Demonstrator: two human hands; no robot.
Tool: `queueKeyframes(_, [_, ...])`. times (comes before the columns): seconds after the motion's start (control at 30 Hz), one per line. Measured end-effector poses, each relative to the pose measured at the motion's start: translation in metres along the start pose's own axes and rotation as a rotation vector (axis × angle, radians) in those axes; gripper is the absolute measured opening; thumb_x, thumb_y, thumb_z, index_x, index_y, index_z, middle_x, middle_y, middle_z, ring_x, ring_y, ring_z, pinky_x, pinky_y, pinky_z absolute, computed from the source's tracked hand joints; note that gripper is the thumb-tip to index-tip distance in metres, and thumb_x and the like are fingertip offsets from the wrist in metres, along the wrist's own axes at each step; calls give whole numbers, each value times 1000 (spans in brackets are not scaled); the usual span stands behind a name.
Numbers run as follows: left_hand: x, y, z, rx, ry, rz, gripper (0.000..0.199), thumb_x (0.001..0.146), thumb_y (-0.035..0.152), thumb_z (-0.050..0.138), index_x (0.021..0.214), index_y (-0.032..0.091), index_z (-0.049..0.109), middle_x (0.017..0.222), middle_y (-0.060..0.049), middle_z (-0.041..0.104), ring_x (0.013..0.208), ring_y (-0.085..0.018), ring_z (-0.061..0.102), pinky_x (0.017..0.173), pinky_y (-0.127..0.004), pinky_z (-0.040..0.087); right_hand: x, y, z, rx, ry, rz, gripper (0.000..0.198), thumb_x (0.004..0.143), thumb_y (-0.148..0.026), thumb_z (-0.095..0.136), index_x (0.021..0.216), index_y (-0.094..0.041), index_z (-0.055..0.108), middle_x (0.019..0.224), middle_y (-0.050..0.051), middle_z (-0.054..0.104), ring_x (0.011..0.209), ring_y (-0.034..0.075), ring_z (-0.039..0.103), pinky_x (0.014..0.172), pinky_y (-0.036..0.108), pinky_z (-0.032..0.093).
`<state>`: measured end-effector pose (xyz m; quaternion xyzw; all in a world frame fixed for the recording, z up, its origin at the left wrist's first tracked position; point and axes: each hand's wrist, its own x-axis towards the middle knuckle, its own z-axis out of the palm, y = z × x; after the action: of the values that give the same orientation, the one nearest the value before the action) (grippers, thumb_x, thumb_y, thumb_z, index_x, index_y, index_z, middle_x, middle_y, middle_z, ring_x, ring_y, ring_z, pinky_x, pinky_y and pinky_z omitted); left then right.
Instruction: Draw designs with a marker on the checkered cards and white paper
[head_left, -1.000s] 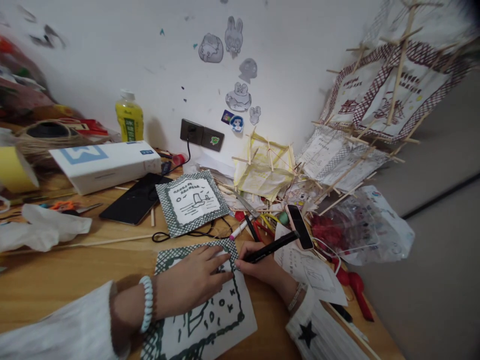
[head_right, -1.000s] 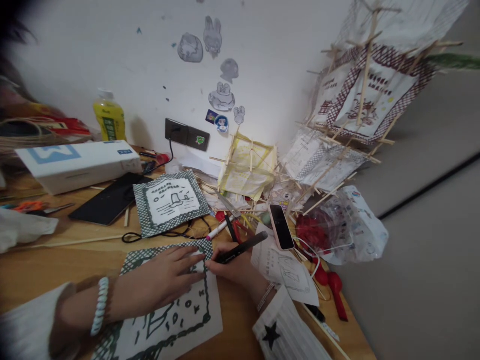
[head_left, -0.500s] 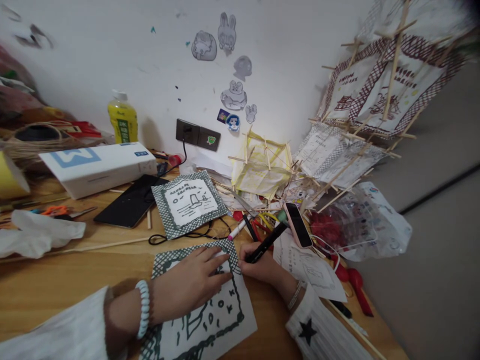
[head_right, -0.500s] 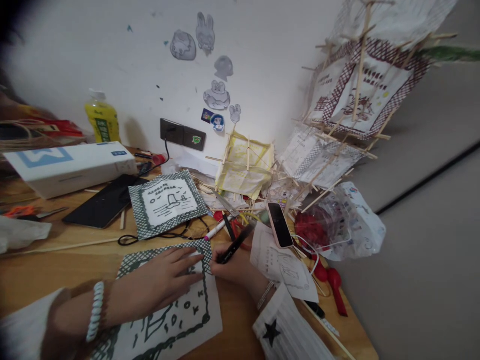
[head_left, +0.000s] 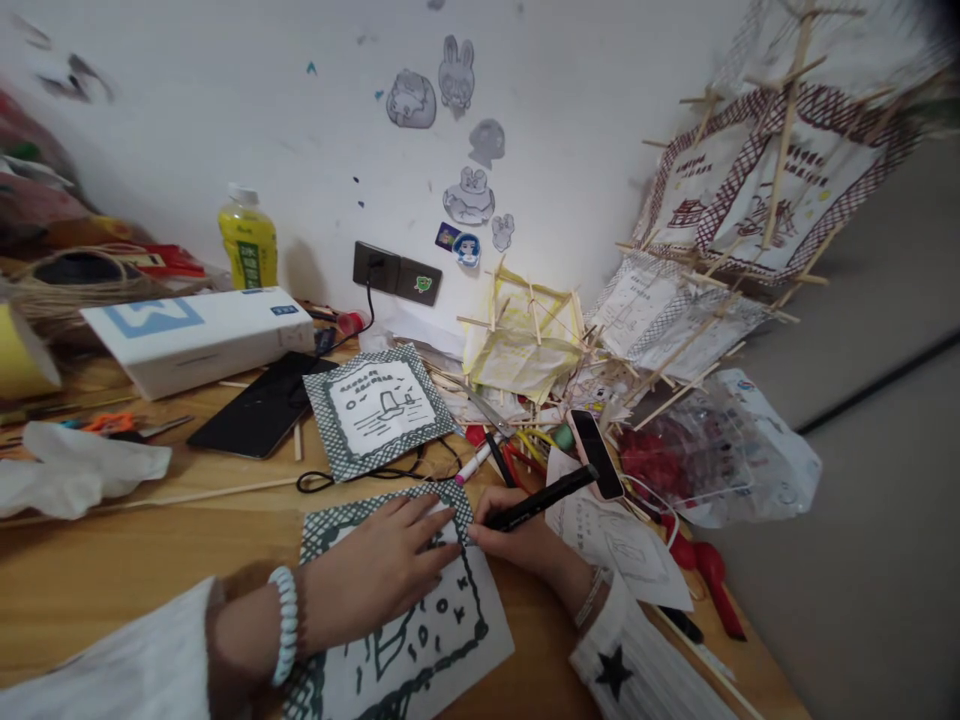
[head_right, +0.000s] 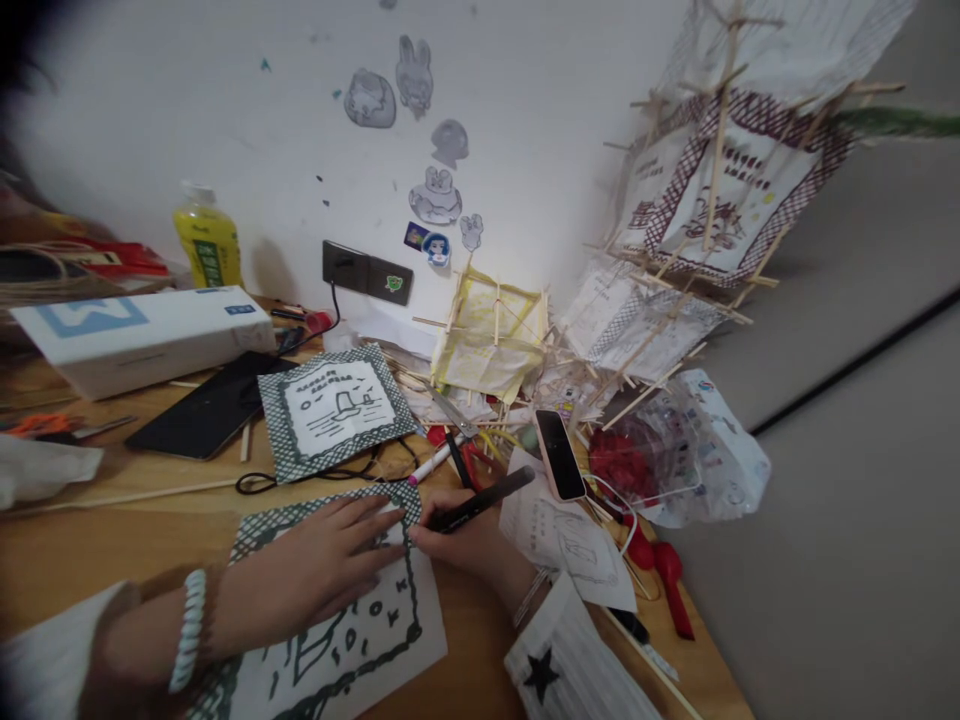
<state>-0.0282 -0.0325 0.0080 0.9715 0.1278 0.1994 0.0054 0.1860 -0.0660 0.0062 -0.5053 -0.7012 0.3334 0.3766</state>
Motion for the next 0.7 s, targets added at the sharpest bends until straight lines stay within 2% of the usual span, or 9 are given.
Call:
queueKeyframes(0.2, [-1, 0, 3, -15, -20, 2, 28, 85, 22, 53, 112, 24, 59, 120, -11, 57, 111, -31, 49, 92, -48, 40, 1, -2, 0, -50, -24, -39, 16, 68, -17, 60, 55, -19, 50, 54, -5, 49, 51, 9, 42, 49, 21, 33])
queueKeyframes(0.47, [0, 0, 0, -21, -12, 1, 28, 85, 22, 53, 111, 24, 60, 119, -10, 58, 110, -30, 50, 93, -47, 40, 0, 9, -2, -68, -48, -5, 19, 62, -5, 52, 51, -19, 44, 53, -6, 44, 53, 9, 41, 51, 21, 34])
queueKeyframes(0.7, [-1, 0, 3, 7, -16, 35, 29, 85, 19, 51, 112, 20, 60, 122, -14, 57, 114, -33, 49, 92, -49, 42, -3, 9, -4, 2, 20, 43, 17, 70, -15, 58, 56, -18, 49, 55, -5, 46, 54, 9, 42, 51, 21, 33])
